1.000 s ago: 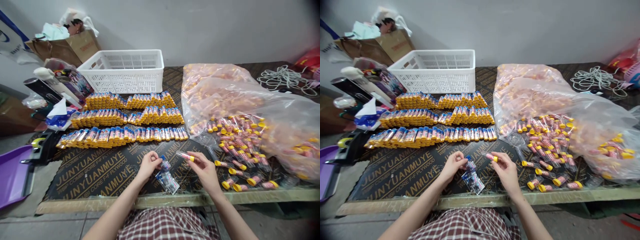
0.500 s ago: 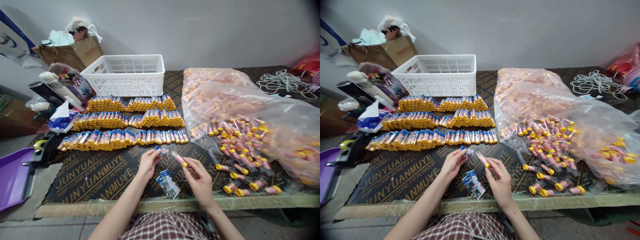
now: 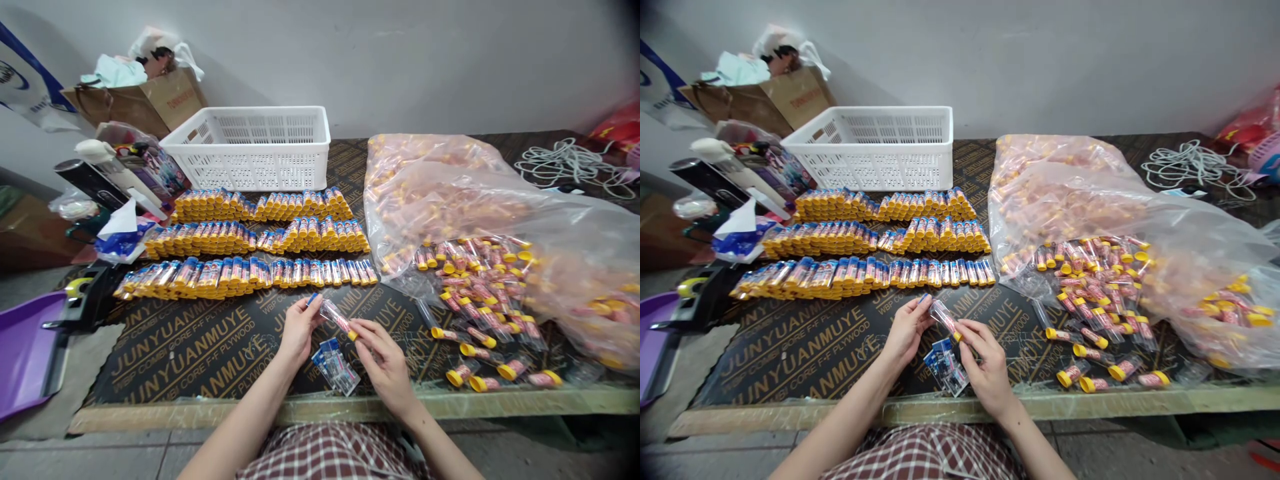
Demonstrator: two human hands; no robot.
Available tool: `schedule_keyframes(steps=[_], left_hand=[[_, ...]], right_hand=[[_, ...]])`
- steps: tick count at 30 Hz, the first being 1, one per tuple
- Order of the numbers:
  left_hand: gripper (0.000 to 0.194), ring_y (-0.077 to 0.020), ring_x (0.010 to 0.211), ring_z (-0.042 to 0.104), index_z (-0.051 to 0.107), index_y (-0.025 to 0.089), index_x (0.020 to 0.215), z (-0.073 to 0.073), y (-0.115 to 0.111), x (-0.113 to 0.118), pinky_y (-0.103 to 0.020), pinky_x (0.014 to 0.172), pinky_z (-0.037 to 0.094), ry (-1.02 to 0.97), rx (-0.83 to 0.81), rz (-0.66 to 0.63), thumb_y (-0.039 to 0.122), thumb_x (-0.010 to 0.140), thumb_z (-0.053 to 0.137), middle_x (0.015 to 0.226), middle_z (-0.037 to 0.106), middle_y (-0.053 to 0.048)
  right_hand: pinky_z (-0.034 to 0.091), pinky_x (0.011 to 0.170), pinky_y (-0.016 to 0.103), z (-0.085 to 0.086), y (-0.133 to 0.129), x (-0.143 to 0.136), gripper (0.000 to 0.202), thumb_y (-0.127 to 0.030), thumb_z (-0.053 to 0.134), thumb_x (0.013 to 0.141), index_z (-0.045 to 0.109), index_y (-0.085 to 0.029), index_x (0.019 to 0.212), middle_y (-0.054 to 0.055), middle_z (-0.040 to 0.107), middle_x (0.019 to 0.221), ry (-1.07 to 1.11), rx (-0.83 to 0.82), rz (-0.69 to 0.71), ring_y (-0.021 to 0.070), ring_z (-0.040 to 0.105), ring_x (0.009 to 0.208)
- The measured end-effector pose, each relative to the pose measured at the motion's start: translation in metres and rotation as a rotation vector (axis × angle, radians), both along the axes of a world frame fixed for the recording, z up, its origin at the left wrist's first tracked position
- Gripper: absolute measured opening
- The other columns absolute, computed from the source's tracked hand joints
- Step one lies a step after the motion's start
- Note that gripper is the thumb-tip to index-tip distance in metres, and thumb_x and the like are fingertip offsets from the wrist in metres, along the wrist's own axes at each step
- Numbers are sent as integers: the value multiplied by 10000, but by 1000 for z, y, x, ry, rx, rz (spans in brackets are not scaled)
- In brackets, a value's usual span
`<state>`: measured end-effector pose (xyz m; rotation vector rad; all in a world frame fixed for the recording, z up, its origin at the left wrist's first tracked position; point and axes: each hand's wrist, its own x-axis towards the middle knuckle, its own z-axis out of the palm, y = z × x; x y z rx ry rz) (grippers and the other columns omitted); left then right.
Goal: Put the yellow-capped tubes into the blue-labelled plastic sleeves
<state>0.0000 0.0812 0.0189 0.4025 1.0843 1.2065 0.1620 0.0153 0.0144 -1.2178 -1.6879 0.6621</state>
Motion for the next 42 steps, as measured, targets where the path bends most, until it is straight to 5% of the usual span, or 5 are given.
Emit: schedule_keyframes(steps=[5, 15, 20, 36, 42], left_hand=[[362, -102, 605, 609, 665, 123, 801, 9, -6, 1, -216, 590, 491, -15, 28, -177, 268, 524, 847, 726, 686, -25], [296, -95, 545, 571, 697, 104, 738, 12, -23, 5, -200, 538, 443, 18, 10, -513, 351, 609, 798, 651, 659, -36], [297, -107, 566, 584, 697, 109, 757, 10, -26, 6, -211, 551, 448, 41, 19, -525, 359, 625, 787, 666, 662, -38], [346, -106, 529, 560, 694, 98, 764, 14, -25, 11, -214, 526, 431, 27, -2, -494, 375, 586, 800, 646, 659, -46], [276, -152, 585, 590, 670, 125, 665, 18, 35, 7, -249, 604, 440, 520, 312, -454, 395, 723, 670, 637, 674, -63]], right_hand=[[519, 859, 317, -7, 5, 0, 432, -87, 491, 839, 572, -289, 1213, 53, 580, 1056, -20, 11, 31, 170, 601, 974], [417, 1023, 473, 2, 20, 9, 851, -71, 532, 644, 259, -276, 1424, 90, 280, 1482, -36, 8, 257, 287, 389, 1303], [425, 1030, 430, 1, 20, 9, 842, -51, 513, 622, 292, -260, 1408, 84, 442, 1370, 17, -24, 330, 257, 461, 1253], [433, 1020, 414, -3, 21, 7, 858, -59, 521, 629, 241, -255, 1416, 102, 447, 1368, 93, -56, 287, 244, 492, 1221], [337, 1084, 475, -2, 28, 19, 907, -150, 586, 715, 89, -290, 1461, 88, 193, 1517, 44, -64, 167, 255, 401, 1292]])
